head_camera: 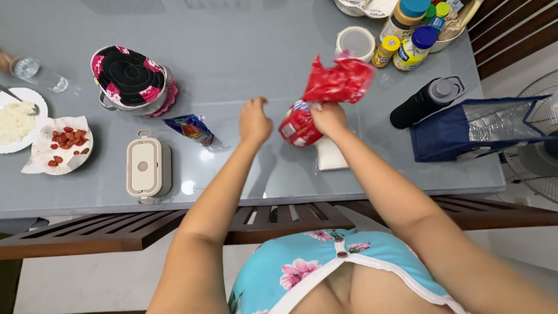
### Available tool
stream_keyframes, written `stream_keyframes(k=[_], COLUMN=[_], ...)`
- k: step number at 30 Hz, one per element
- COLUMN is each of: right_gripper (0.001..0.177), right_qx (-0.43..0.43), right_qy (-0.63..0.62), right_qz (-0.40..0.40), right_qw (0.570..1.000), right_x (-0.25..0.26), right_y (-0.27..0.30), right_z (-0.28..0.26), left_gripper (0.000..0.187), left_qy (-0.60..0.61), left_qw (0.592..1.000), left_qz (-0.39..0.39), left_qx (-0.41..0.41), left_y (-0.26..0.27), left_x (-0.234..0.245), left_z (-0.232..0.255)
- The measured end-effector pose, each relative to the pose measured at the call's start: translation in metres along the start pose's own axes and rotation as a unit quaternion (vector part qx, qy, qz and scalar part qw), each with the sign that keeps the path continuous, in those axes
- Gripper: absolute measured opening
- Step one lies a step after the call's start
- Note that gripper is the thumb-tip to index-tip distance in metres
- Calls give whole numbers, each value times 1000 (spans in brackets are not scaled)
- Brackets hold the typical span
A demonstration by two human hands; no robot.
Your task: Preparing a lunch box with bread and snacks at a dining table.
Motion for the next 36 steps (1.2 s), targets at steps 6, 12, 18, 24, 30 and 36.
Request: stream_keyframes(k=[6,12,18,24,30,36], right_gripper=[48,41,36,45,47,41], right_qx=[-128,123,73,-321,-207,69], right_qy=[40,55,21,-80,86,146], right_qz=[-98,-17,-12,-124,-129,46], right_qw=[986,991,997,936,966,986], right_x=[-28,59,13,58,72,118], right_y=[2,14,-10,-13,-12,-2], right_z=[22,-72,13,-7,16,-17], left_gripper=[128,86,57,99,124,122], left_qy=[122,93,252,75,58,169], left_qw=[990,983,948,985,975,910], left_qz=[-48,-125,-194,-83,-49,-249], left_qx=[-56,-100,-31,-129,-210,-286], left_y=[48,14,-42,11,37,-22], left_x=[88,55,0,104,6,-28], left_z=[157,123,71,175,152,157])
Point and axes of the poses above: each hand's wrist, its own y-axis away from the middle knuckle, its own x-axis out of the back of the hand, z = x × y, the point moved 3 cm from there along -y, towards the middle knuckle, and after that the axes turned 12 degrees about z, right-handed, at the moved point
